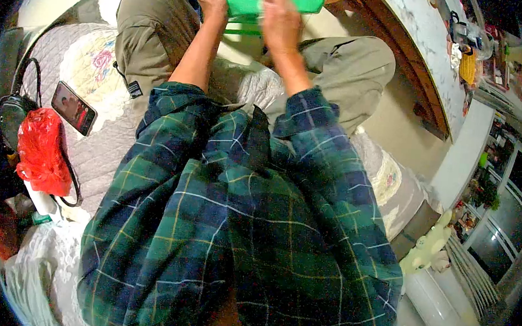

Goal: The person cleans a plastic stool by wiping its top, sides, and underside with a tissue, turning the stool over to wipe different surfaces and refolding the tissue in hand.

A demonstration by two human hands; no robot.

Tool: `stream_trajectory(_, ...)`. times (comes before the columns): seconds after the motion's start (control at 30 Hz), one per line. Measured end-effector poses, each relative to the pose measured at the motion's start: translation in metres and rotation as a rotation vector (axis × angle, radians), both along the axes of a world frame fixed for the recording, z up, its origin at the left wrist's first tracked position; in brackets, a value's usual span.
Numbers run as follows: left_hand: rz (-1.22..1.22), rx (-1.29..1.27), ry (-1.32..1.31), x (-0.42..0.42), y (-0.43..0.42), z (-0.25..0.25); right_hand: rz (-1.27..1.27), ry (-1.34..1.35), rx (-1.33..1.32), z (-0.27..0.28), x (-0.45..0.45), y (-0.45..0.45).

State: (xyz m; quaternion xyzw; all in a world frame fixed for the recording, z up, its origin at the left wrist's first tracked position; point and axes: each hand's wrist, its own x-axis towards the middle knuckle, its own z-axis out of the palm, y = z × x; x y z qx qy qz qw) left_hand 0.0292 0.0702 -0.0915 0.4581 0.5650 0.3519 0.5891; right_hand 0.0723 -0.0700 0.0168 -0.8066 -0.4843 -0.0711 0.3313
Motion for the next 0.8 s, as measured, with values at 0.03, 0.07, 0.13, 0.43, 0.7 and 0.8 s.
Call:
stream_trajectory(0.03, 0.001, -0.001, -0.004, 0.000, 0.002, 0.003, -0.083, -0.011, 0.000, -0.002, 0.017, -0.011)
stream_trajectory(0.07, -0.025, -0.011, -0.032, -0.001, 0.001, 0.004, -0.128, -0.015, 0.029, -0.006, 0.032, -0.018)
stream_trajectory(0.13, -0.053, -0.022, -0.056, -0.006, -0.004, 0.008, -0.166, -0.078, 0.017, -0.004, 0.030, -0.012)
stream_trajectory(0.43, -0.086, -0.022, 0.063, -0.010, 0.003, 0.016, -0.102, 0.052, 0.032, -0.001, 0.028, -0.015)
stream_trajectory(0.7, -0.151, 0.118, -0.014, -0.014, 0.007, 0.003, 0.048, 0.003, 0.051, -0.003, -0.013, 0.005)
stream_trajectory(0.8, -0.095, 0.038, -0.004, -0.011, 0.003, 0.022, -0.113, -0.043, 0.038, -0.002, 0.038, -0.033)
